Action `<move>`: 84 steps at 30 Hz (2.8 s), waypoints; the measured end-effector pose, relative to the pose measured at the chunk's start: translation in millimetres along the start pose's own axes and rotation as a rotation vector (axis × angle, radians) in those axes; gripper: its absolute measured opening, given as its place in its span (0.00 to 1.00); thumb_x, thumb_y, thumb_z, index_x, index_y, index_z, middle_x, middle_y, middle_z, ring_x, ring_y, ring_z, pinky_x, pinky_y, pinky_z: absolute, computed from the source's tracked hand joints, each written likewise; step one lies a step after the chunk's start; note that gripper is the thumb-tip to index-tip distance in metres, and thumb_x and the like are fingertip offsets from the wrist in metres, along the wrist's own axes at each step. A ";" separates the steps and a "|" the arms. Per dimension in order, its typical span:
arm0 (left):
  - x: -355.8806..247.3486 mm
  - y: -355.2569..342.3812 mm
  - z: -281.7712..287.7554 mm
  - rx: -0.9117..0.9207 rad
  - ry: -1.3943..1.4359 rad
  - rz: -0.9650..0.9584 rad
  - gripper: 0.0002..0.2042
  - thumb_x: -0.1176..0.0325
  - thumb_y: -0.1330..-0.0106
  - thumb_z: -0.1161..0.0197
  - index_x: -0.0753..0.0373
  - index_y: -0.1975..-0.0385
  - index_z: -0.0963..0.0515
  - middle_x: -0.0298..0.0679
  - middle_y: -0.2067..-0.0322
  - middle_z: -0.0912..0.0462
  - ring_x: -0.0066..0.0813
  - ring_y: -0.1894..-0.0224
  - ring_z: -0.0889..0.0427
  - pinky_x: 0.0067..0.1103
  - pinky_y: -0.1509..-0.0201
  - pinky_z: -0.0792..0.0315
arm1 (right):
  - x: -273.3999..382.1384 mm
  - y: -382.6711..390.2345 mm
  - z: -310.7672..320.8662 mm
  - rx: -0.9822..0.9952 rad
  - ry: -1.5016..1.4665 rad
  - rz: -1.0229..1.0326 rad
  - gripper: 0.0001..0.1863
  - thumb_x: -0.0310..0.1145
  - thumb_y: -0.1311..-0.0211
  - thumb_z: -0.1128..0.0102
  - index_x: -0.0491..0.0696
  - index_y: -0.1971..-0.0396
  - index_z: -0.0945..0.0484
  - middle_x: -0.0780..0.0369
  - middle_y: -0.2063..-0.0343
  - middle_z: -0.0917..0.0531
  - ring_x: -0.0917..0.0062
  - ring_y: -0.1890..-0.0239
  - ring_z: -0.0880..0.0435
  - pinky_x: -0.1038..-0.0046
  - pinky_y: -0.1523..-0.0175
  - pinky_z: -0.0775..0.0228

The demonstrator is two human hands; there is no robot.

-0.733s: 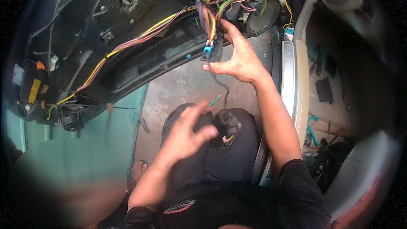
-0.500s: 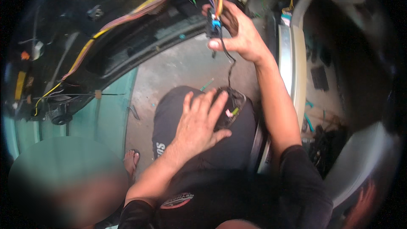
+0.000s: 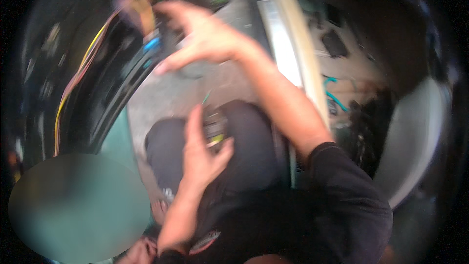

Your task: The person is working on a car's electronic control unit, disconnecting and reconnecting various wire harnesses. They use a test light to check for power on the circuit board and manipulate a gear shift lever to test functionality.

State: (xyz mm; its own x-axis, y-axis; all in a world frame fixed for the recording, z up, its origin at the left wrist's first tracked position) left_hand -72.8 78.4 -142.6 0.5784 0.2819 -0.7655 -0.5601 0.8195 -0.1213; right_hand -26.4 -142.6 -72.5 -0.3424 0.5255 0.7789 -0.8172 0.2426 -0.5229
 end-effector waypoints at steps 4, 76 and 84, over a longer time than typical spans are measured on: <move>26.8 14.4 28.6 0.075 0.721 0.238 0.33 0.60 0.33 0.38 0.69 0.31 0.38 0.51 0.37 0.29 0.39 0.35 0.29 0.36 0.28 0.37 | -3.6 -7.7 -12.5 -0.010 -0.164 0.126 0.60 0.55 0.75 0.12 0.36 0.39 0.30 0.45 0.45 0.22 0.56 0.42 0.22 0.63 0.37 0.28; 8.5 6.6 4.4 -0.103 -0.229 -0.057 0.46 0.54 0.46 0.22 0.70 0.33 0.41 0.50 0.54 0.28 0.49 0.51 0.21 0.35 0.53 0.20 | 0.5 -2.0 -19.0 0.128 -0.488 -0.079 0.63 0.35 0.62 0.17 0.39 0.25 0.47 0.54 0.30 0.34 0.68 0.29 0.35 0.63 0.24 0.48; -14.8 14.8 9.3 -0.124 -0.371 -0.138 0.44 0.61 0.46 0.23 0.71 0.32 0.40 0.49 0.55 0.29 0.45 0.56 0.23 0.32 0.56 0.19 | 1.3 -1.6 -19.4 0.036 -0.520 -0.097 0.59 0.35 0.56 0.25 0.39 0.24 0.49 0.52 0.28 0.38 0.63 0.26 0.38 0.62 0.23 0.53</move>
State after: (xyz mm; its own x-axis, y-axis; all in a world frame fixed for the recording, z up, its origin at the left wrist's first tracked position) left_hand -84.2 91.0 -127.2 0.8149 0.3530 -0.4598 -0.5166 0.8020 -0.2998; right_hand -16.5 -126.4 -77.3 -0.4421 0.0255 0.8966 -0.8688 0.2365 -0.4351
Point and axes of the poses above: each hand's wrist, its own y-axis away from the middle knuckle, its own z-axis out of the back of the hand, x = y × z, the point moved 5 cm from there along -y, towards the middle knuckle
